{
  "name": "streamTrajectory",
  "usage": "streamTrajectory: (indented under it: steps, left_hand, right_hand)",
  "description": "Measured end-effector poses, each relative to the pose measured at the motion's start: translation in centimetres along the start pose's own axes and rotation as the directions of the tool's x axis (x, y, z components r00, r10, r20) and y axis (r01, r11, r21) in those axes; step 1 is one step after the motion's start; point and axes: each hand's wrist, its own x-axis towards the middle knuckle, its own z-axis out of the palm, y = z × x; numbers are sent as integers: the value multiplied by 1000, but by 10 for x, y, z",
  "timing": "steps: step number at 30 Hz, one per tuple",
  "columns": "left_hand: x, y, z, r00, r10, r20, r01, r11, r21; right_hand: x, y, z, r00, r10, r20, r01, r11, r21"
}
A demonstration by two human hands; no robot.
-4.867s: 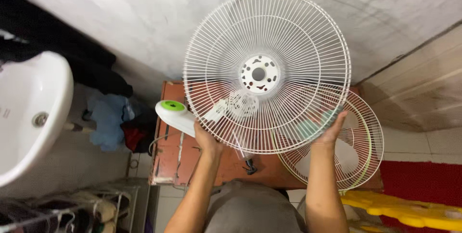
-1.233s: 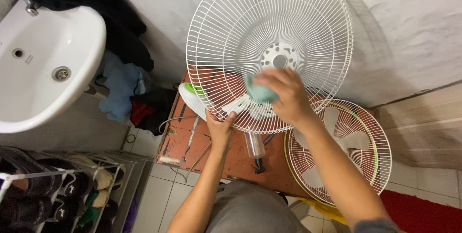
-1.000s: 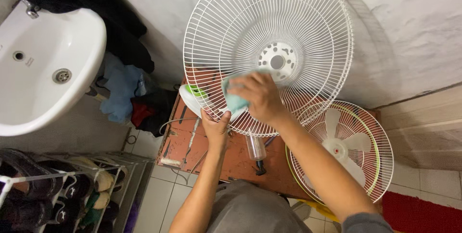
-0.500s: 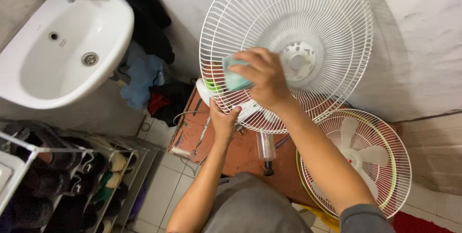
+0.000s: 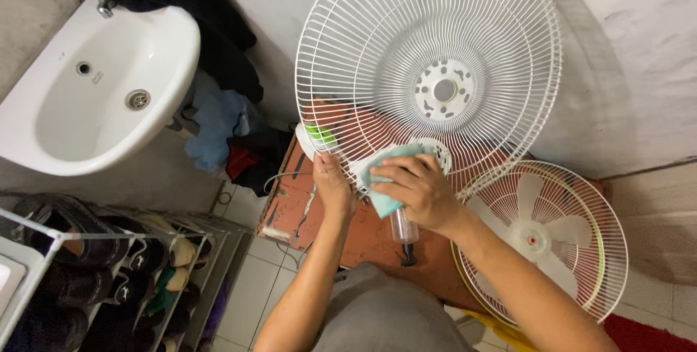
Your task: The person wipes the front grill of a white pedestal fan with a cloth, then removes the grill and wipes the fan blades. The person places the grill back on the fan.
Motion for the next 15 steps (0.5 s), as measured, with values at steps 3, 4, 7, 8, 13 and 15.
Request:
streamTrajectory:
  steps: [3, 4, 7, 8, 13, 15]
  left_hand:
    - [-6, 11, -3, 1000, 8, 23, -11, 993, 115]
    - [-5, 13, -2, 998, 22, 52, -29, 988, 152]
    - [-9, 16, 0, 995, 49, 84, -60, 989, 136]
    - [-11, 16, 1, 996, 26, 90, -36, 993, 114]
    - [-16, 11, -1, 993, -106, 60, 104, 994, 30]
    - [-13, 11, -1, 989, -122, 88, 128, 990, -63]
  right_hand:
    - [-17, 1, -17, 996, 38, 84, -43, 997, 59]
    - [-17, 1, -26, 989, 68, 134, -77, 995, 59]
    - [5, -2, -37, 994, 81, 73, -85, 996, 41]
    - [18, 0, -36, 997, 74, 15, -75, 997, 26]
    - [71, -2, 2, 986, -149, -73, 145, 988, -57]
    - [55, -2, 3, 990, -142, 10, 142, 990, 1]
